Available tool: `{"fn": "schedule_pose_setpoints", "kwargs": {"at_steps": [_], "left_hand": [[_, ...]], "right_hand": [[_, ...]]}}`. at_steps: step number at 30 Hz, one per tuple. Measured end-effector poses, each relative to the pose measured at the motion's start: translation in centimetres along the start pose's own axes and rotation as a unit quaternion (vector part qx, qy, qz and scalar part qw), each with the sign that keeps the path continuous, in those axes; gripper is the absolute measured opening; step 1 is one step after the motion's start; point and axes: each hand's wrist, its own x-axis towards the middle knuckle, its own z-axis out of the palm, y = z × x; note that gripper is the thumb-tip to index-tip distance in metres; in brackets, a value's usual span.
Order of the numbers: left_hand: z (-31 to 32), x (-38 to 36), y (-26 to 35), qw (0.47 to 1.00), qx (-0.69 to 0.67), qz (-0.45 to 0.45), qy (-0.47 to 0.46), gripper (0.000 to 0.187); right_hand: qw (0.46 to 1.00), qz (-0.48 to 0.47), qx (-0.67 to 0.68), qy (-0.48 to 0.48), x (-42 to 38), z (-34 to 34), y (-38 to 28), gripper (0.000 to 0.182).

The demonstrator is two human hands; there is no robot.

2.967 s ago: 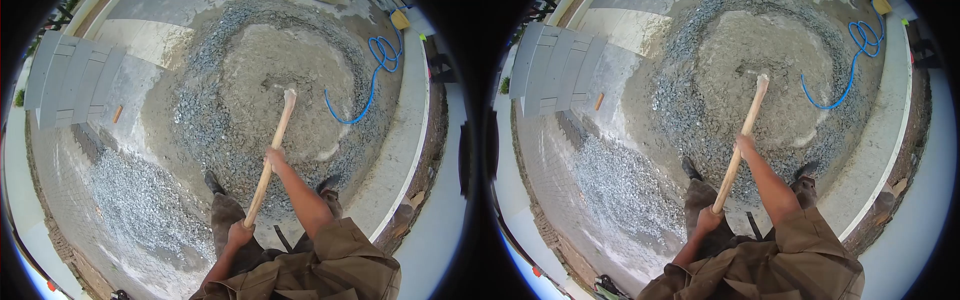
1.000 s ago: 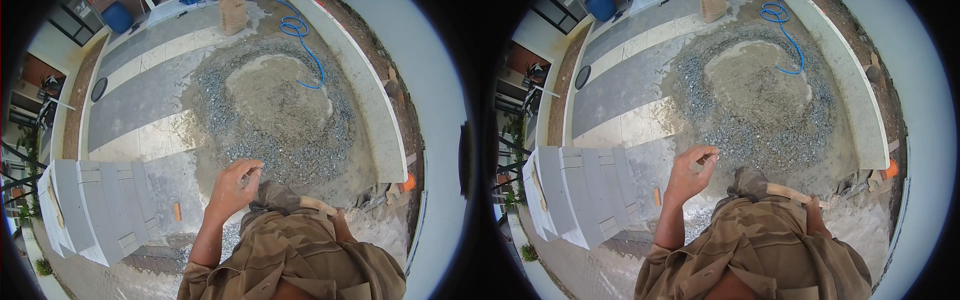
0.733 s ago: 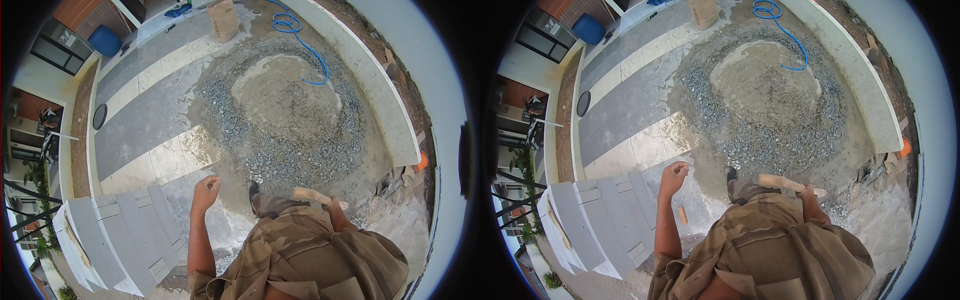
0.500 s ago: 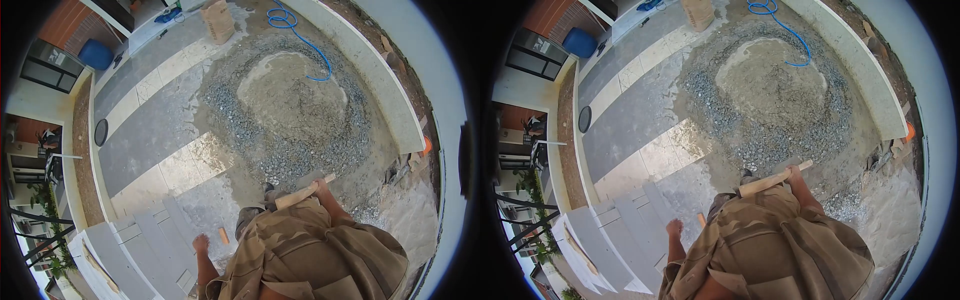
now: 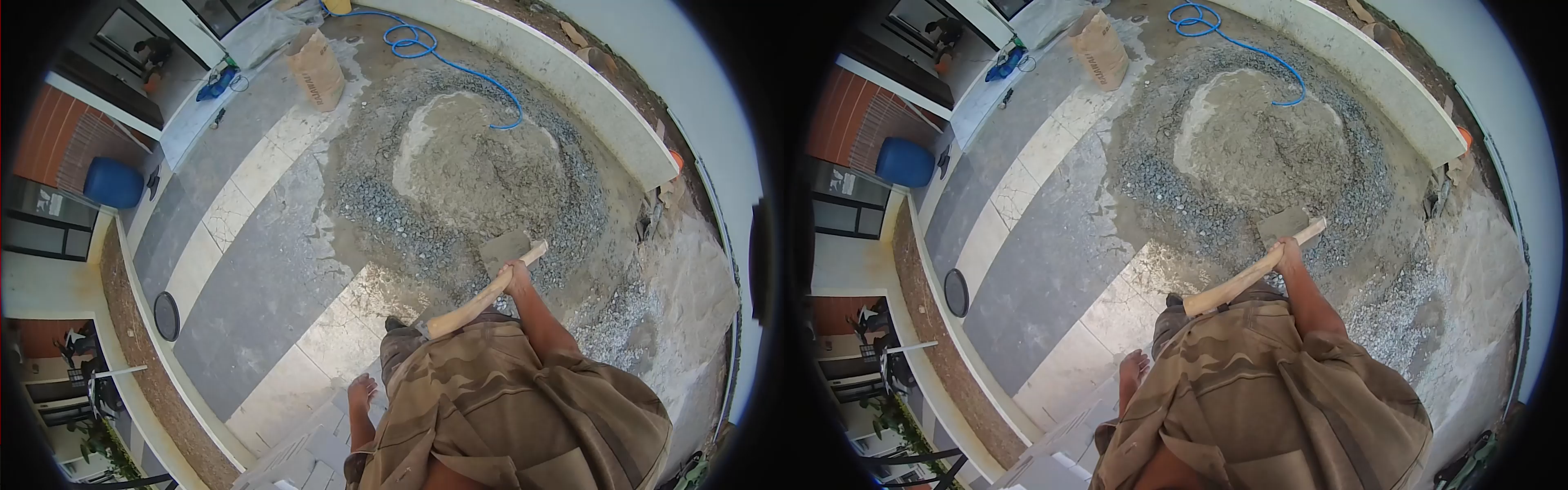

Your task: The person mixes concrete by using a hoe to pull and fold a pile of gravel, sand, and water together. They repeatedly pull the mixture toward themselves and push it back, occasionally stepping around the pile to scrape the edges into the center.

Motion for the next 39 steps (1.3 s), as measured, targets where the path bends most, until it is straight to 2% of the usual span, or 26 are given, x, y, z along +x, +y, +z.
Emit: {"fn": "schedule_pose_setpoints", "kwargs": {"at_steps": [2, 3, 5, 7, 10, 12, 15, 18, 21, 25, 28, 31, 35, 39], "left_hand": [[-1.1, -1.0, 13.1, 0.99, 0.107, 0.079, -0.053, 0.04], [0.4, -5.3, 21.0, 0.97, 0.177, 0.14, -0.09, 0.043], [3.3, -7.2, 31.4, 0.921, 0.281, 0.211, -0.169, 0.045], [7.8, -9.1, 38.8, 0.859, 0.335, 0.278, -0.269, 0.046], [15.9, -11.3, 44.4, 0.728, 0.412, 0.383, -0.391, 0.049], [20.8, -12.4, 46.3, 0.664, 0.467, 0.37, -0.451, 0.051], [24.8, -10.1, 48.2, 0.507, 0.645, 0.44, -0.365, 0.046], [26.4, -8.6, 54.1, 0.476, 0.726, 0.262, -0.422, 0.045], [26.5, -5.6, 59.3, 0.468, 0.74, 0.216, -0.431, 0.042], [28.2, -2.3, 64.4, 0.357, 0.8, 0.216, -0.431, 0.036], [29.3, 2.3, 67.9, 0.32, 0.821, 0.191, -0.433, 0.049], [30.9, 6.4, 73.5, 0.237, 0.836, 0.213, -0.447, 0.05], [32.1, 12.0, 83.5, 0.238, 0.81, 0.219, -0.489, 0.042], [33.0, 16.4, 94.1, 0.148, 0.843, 0.205, -0.475, 0.037]], "right_hand": [[0.999, -0.017, 0.024, 0.023, -1.3, 2.1, 2.0, 0.008], [0.998, -0.022, 0.042, 0.034, -1.6, 2.2, 2.8, 0.007], [0.994, -0.034, 0.081, 0.068, -2.0, 2.5, 4.6, 0.008], [0.985, -0.048, 0.118, 0.114, -2.3, 3.0, 6.4, 0.01], [0.963, -0.062, 0.229, 0.13, 2.2, 2.0, 10.0, 0.01], [0.946, -0.075, 0.253, 0.19, 2.1, 4.4, 11.3, 0.009], [0.919, -0.079, 0.29, 0.254, 4.8, 7.6, 14.1, 0.009], [0.922, -0.076, 0.258, 0.279, 4.9, 11.1, 18.3, 0.01], [0.926, -0.07, 0.232, 0.29, 5.4, 16.8, 20.0, 0.011], [0.924, -0.097, 0.265, 0.257, 7.3, 22.0, 21.5, 0.009], [0.923, -0.086, 0.294, 0.235, 8.0, 27.2, 20.6, 0.008], [0.91, -0.097, 0.347, 0.207, 6.9, 34.5, 18.8, 0.007], [0.882, -0.166, 0.394, 0.196, 7.8, 43.8, 19.9, 0.006], [0.855, -0.169, 0.447, 0.201, 6.7, 54.7, 21.6, 0.006]]}}
